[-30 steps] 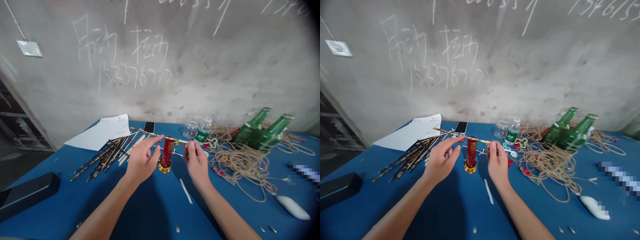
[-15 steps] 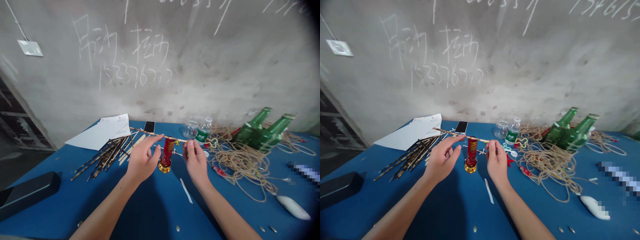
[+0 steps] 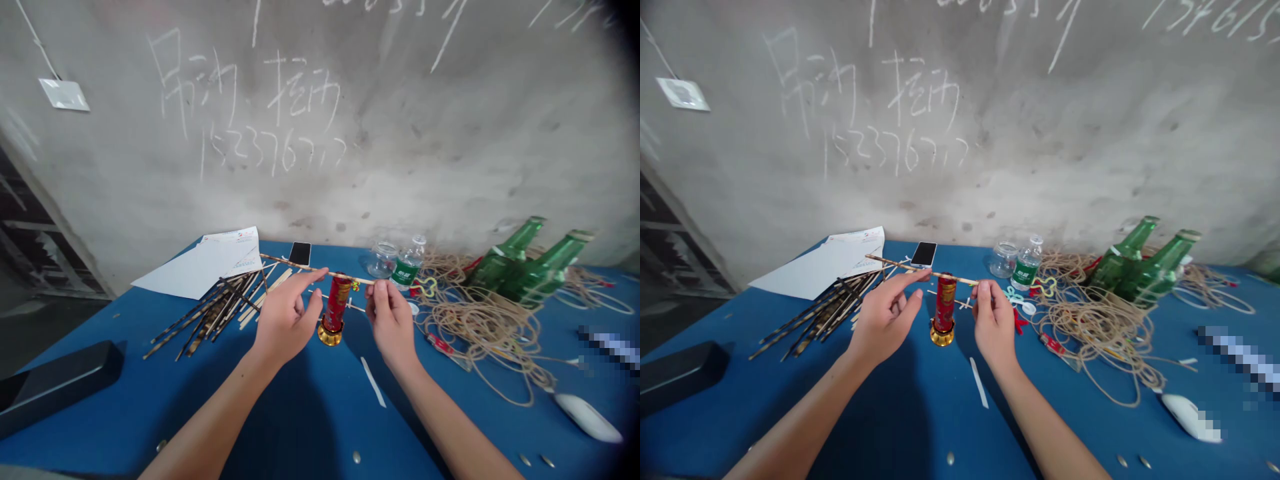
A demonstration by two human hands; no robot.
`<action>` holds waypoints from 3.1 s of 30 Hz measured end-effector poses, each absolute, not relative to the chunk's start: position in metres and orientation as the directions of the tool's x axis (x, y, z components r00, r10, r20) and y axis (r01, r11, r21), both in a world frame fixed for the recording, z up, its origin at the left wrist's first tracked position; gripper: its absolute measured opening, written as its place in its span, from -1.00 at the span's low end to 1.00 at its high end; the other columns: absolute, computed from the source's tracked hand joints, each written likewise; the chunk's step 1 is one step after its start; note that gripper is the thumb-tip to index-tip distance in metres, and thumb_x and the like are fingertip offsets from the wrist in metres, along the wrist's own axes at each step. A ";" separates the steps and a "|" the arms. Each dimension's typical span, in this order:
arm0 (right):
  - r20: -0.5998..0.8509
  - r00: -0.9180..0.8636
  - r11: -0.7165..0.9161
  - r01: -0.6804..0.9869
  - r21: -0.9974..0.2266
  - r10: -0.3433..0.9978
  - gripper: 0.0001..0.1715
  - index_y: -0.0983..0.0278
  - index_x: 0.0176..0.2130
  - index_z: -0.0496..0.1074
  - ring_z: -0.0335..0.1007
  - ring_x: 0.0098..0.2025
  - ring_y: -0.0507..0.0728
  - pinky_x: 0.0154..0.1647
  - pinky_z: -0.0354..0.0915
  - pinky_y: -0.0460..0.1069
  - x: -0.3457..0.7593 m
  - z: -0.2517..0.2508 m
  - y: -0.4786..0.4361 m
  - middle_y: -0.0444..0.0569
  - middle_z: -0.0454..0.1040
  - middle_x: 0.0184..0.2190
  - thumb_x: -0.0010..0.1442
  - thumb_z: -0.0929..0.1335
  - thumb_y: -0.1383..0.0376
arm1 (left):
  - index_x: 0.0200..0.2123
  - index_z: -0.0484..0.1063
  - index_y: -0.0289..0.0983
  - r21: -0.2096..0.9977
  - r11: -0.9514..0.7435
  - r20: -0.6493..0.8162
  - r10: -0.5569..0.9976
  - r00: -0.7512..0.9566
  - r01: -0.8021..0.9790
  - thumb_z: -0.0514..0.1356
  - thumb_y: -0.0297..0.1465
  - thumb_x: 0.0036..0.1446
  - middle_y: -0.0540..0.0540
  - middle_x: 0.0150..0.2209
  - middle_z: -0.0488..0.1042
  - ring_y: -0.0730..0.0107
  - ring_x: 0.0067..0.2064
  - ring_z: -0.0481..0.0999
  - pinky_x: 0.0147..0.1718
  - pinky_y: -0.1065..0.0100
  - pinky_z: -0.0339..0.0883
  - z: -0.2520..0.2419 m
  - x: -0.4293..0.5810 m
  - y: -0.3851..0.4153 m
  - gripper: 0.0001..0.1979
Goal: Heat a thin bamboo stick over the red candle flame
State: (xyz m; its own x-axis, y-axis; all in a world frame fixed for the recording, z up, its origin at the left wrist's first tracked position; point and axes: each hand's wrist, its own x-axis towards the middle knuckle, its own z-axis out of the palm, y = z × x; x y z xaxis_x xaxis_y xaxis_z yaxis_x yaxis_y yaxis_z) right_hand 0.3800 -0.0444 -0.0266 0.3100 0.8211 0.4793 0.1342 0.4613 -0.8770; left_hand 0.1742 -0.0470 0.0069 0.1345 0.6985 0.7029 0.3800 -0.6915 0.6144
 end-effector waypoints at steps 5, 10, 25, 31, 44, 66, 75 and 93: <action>0.481 0.301 0.450 0.169 -0.877 0.823 -0.46 0.18 -0.32 0.37 0.05 -0.59 0.04 -0.61 -0.01 -0.03 0.380 -0.024 -0.046 -0.21 0.21 -0.59 0.41 0.29 -0.19 | 0.18 0.54 -0.14 0.603 -0.701 0.710 0.689 0.144 0.380 0.18 -0.46 0.35 -0.09 -0.05 0.64 0.58 -0.56 0.24 -0.50 0.40 0.28 0.007 0.174 -0.047 -0.62; 0.477 0.293 0.437 0.192 -0.879 0.829 -0.44 0.18 -0.33 0.38 0.05 -0.59 0.04 -0.61 -0.01 -0.03 0.380 -0.023 -0.046 -0.21 0.20 -0.60 0.40 0.29 -0.20 | 0.16 0.56 -0.15 0.590 -0.709 0.726 0.675 0.131 0.387 0.18 -0.48 0.36 -0.03 -0.23 0.55 0.55 -0.53 0.24 -0.46 0.40 0.28 0.008 0.174 -0.047 -0.64; 0.481 0.269 0.441 0.196 -0.876 0.834 -0.45 0.19 -0.32 0.37 0.05 -0.59 0.03 -0.60 -0.01 -0.04 0.381 -0.026 -0.044 -0.22 0.17 -0.61 0.43 0.28 -0.18 | 0.13 0.57 -0.16 0.591 -0.707 0.719 0.680 0.144 0.388 0.17 -0.48 0.36 -0.01 -0.23 0.54 0.56 -0.54 0.23 -0.45 0.39 0.27 0.010 0.175 -0.048 -0.65; 0.476 0.278 0.446 0.166 -0.879 0.835 -0.45 0.19 -0.32 0.37 0.05 -0.59 0.02 -0.60 0.01 -0.05 0.380 -0.026 -0.044 -0.23 0.18 -0.60 0.42 0.29 -0.19 | 0.13 0.57 -0.16 0.603 -0.707 0.716 0.684 0.141 0.370 0.18 -0.48 0.36 -0.02 -0.21 0.55 0.59 -0.54 0.22 -0.44 0.40 0.27 0.008 0.175 -0.048 -0.66; 0.473 0.266 0.446 0.160 -0.881 0.840 -0.46 0.20 -0.31 0.36 0.06 -0.59 0.01 -0.59 0.00 -0.06 0.380 -0.028 -0.043 -0.23 0.18 -0.60 0.45 0.27 -0.16 | 0.15 0.57 -0.17 0.615 -0.698 0.705 0.695 0.141 0.367 0.18 -0.48 0.35 -0.03 -0.20 0.56 0.56 -0.54 0.21 -0.42 0.39 0.28 0.007 0.177 -0.047 -0.65; 0.485 0.328 0.493 0.064 -0.868 0.811 -0.50 0.20 -0.28 0.40 0.09 -0.56 0.01 -0.57 0.04 -0.06 0.382 -0.027 -0.041 -0.20 0.26 -0.53 0.44 0.30 -0.14 | 0.20 0.52 -0.16 0.613 -0.700 0.714 0.690 0.123 0.365 0.18 -0.47 0.35 0.01 -0.25 0.52 0.58 -0.55 0.19 -0.44 0.41 0.29 0.006 0.177 -0.049 -0.61; 0.478 0.349 0.494 0.046 -0.868 0.806 -0.49 0.20 -0.27 0.40 0.08 -0.56 0.00 -0.58 0.03 -0.07 0.383 -0.026 -0.042 -0.20 0.26 -0.53 0.42 0.32 -0.15 | 0.02 0.63 -0.24 0.609 -0.716 0.725 0.677 0.128 0.341 0.16 -0.41 0.35 0.00 -0.42 0.47 0.52 -0.55 0.21 -0.51 0.42 0.16 0.013 0.176 -0.054 -0.71; 0.549 0.550 0.378 0.401 -0.834 0.629 -0.66 0.16 -0.25 0.56 0.49 -0.25 0.20 -0.23 0.36 0.04 0.313 -0.059 -0.157 0.03 0.55 -0.27 0.45 0.32 0.05 | -0.20 0.77 -0.30 0.916 0.107 -0.097 0.994 0.046 -0.388 0.40 0.13 0.05 -0.02 -0.70 0.32 0.49 -0.66 0.22 -0.63 0.43 0.10 -0.034 0.235 -0.168 -0.41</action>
